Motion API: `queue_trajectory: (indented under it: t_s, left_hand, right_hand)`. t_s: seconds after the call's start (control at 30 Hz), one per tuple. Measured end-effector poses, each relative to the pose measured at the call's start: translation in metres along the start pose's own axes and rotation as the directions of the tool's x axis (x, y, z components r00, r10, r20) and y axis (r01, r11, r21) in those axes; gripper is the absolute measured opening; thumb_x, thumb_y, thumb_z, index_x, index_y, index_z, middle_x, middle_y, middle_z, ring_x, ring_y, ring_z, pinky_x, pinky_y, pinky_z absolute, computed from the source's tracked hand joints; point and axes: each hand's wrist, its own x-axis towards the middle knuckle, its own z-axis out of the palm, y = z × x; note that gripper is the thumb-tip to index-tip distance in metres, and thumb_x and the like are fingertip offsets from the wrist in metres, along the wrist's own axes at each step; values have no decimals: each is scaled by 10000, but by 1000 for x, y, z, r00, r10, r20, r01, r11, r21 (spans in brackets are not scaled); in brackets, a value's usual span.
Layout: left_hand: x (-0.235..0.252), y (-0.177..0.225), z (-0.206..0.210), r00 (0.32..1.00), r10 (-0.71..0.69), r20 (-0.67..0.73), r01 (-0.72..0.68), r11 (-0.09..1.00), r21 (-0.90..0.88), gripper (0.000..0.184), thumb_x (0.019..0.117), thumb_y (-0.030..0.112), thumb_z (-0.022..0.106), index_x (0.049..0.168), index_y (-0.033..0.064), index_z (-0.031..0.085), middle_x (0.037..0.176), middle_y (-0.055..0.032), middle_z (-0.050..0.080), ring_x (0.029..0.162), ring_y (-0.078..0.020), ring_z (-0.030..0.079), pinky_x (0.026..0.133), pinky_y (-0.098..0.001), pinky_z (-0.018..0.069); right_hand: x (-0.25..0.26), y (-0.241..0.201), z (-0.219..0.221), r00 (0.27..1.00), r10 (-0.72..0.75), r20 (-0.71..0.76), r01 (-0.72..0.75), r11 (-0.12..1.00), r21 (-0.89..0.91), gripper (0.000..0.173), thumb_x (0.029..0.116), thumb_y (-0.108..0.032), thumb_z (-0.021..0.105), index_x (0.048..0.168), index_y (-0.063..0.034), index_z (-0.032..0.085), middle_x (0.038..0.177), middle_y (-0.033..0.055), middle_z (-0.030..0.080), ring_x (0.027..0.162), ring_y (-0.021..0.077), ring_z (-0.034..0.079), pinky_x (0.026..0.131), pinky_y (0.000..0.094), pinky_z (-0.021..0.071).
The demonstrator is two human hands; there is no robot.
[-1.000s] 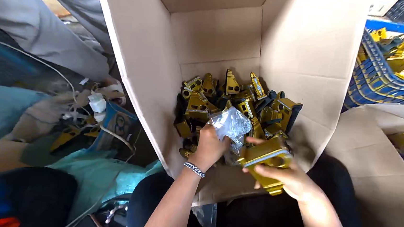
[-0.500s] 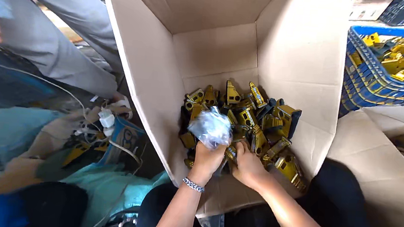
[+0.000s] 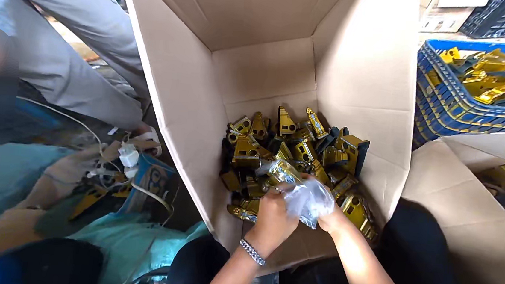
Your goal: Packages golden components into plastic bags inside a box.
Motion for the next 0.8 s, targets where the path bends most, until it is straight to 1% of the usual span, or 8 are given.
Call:
queue_trajectory:
  t_s: [0.17, 0.27, 0.3, 0.43, 0.6, 0.67, 0.73, 0.8]
  left_hand:
    - [20, 11, -31, 872, -469, 141, 490, 828, -272, 350, 945, 152, 679, 1226, -46, 611, 982, -64, 705, 785, -89, 690, 705, -252, 596]
    - [26, 18, -42, 793, -570, 216, 606, 699, -381, 273, 1056, 154, 508, 1228, -33, 607, 1034, -71, 712, 847, -127, 703, 756, -290, 598]
    - [24, 18, -38, 791, -568, 227, 610, 703, -364, 232, 1060, 129, 521, 1180, -37, 629, 987, -65, 729, 841, -127, 719, 772, -294, 613]
    - [15, 9, -9, 926, -363, 105, 378, 899, -222, 462, 747, 59, 839, 1143, -75, 642, 1001, -51, 729, 931, -25, 688, 877, -221, 575]
    - [18, 24, -16, 815, -447, 369, 578, 678, -453, 413, 715, -20, 844, 1064, 9, 625, 866, 4, 712, 786, -61, 683, 755, -237, 596]
    - [23, 21, -30, 804, -472, 362, 554, 815, -170, 176, 899, 134, 735, 1019, 32, 657, 786, 22, 681, 669, -50, 647, 643, -217, 565]
    - [32, 13, -42, 859, -471, 201, 405, 865, 295, 235, 958, 136, 658, 1099, -39, 727, 968, -174, 739, 906, -260, 720, 860, -453, 564]
    - [41, 1, -47, 854, -502, 136, 445, 841, 309, 278, 977, 131, 614, 1156, -60, 705, 1059, -231, 717, 1011, -322, 697, 938, -541, 513]
  right_hand:
    - [-16, -9, -75, 959, -282, 12, 279, 954, 104, 409, 683, -120, 861, 1047, -111, 674, 982, -14, 699, 885, 83, 679, 764, 274, 599]
    - [-8, -13, -107, 713, -682, -164, 505, 337, 794, 460, 854, -407, 730, 1206, -111, 713, 1137, 35, 738, 1002, 142, 712, 840, 270, 588]
    - [-4, -19, -104, 724, -664, -190, 496, 308, 812, 497, 911, -512, 636, 1237, -136, 651, 1110, 12, 710, 964, 133, 685, 826, 263, 567]
    - [-7, -37, -39, 988, -35, 151, 22, 996, 84, 391, 1087, -310, 419, 1309, -25, 567, 1122, 54, 684, 931, 126, 680, 785, 325, 586]
    - [-10, -27, -34, 913, -60, 404, 106, 990, -92, 114, 947, -60, 644, 1022, -2, 708, 887, -26, 700, 779, 32, 659, 747, 232, 581]
    - [-17, -23, -44, 879, 48, 475, 29, 988, -153, 69, 942, -50, 651, 979, -7, 690, 807, -35, 705, 655, 32, 660, 640, 221, 588]
    - [-20, -21, -48, 919, 142, 367, -75, 979, -192, 78, 944, -66, 677, 901, -25, 626, 719, -25, 650, 557, 61, 622, 561, 239, 568]
    - [-16, -18, -46, 972, 82, 220, -70, 996, -59, 218, 898, -72, 728, 784, -106, 545, 626, -52, 601, 480, 55, 576, 489, 228, 538]
